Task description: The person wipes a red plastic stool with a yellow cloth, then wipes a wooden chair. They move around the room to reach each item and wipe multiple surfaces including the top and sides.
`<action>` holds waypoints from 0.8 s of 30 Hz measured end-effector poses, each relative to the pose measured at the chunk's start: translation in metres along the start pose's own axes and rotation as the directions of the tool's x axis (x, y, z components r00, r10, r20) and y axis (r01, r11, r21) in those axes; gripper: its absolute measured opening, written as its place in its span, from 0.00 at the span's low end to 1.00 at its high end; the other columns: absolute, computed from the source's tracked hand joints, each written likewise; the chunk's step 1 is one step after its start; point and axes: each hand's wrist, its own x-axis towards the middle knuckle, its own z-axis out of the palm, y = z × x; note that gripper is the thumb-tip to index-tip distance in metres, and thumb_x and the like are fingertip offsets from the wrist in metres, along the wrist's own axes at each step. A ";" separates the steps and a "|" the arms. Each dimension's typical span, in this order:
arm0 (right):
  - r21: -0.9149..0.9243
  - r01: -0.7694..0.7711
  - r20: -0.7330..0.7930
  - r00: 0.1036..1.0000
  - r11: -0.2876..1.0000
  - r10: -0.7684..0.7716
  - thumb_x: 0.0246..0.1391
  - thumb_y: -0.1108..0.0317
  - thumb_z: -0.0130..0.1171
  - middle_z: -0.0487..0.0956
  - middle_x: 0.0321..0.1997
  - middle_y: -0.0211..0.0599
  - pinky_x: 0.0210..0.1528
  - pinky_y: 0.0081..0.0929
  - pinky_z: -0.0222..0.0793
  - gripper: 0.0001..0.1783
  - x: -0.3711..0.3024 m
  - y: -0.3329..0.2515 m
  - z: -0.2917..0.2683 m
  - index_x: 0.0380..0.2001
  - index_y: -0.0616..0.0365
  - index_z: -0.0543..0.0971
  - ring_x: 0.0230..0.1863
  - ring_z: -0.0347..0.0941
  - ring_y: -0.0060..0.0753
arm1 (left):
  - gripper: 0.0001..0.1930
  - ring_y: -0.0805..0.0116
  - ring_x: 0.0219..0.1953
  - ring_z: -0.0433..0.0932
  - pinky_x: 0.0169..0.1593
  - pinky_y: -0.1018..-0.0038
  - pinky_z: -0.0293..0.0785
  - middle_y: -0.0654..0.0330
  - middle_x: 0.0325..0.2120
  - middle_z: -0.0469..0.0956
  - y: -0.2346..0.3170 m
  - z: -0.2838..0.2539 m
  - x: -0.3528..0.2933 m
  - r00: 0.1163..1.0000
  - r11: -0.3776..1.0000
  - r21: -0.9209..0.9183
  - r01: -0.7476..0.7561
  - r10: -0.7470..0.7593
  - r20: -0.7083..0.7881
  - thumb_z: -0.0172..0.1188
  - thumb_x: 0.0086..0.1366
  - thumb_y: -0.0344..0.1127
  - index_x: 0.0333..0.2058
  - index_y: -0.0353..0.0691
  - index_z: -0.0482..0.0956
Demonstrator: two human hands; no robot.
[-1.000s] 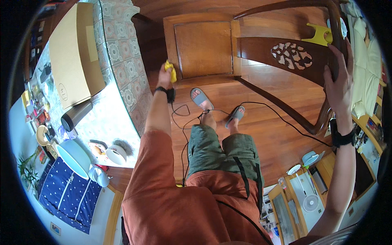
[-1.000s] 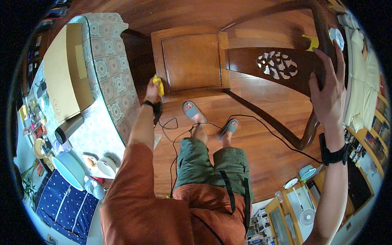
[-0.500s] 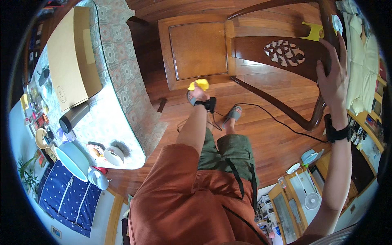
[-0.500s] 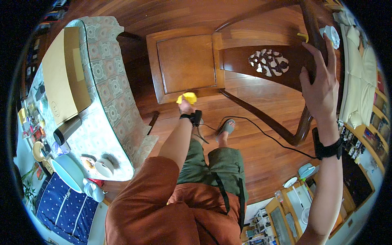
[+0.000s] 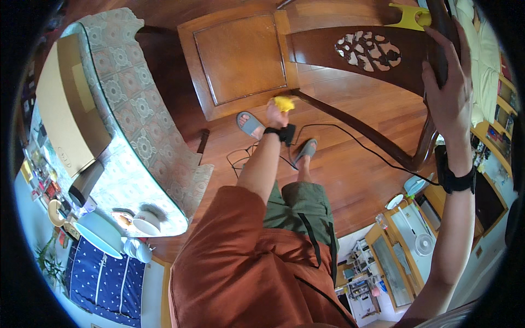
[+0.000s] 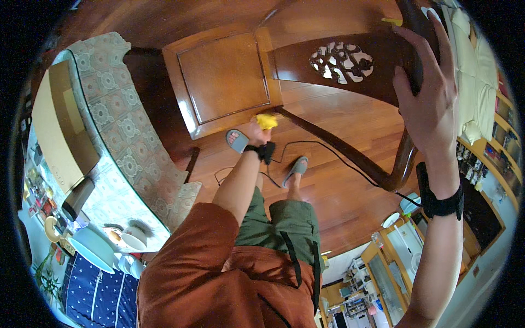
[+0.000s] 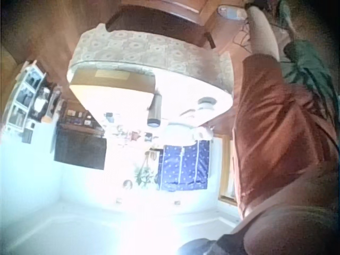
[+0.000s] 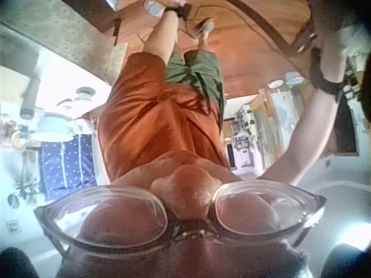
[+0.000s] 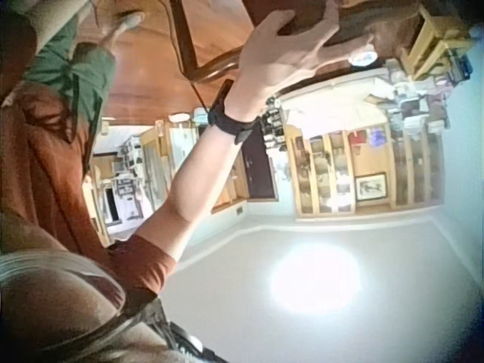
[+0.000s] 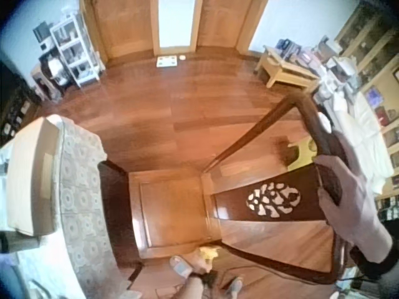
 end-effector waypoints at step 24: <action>-0.031 -0.113 0.081 0.990 0.993 0.115 0.56 0.81 0.62 0.58 0.83 0.46 0.72 0.51 0.74 0.35 0.009 -0.015 -0.010 0.66 0.41 0.79 0.79 0.63 0.60 | 0.18 0.49 0.48 0.81 0.55 0.47 0.79 0.53 0.47 0.81 -0.226 -0.359 0.250 0.272 -0.005 -0.753 0.657 -0.931 0.244 0.61 0.65 0.39 0.52 0.40 0.80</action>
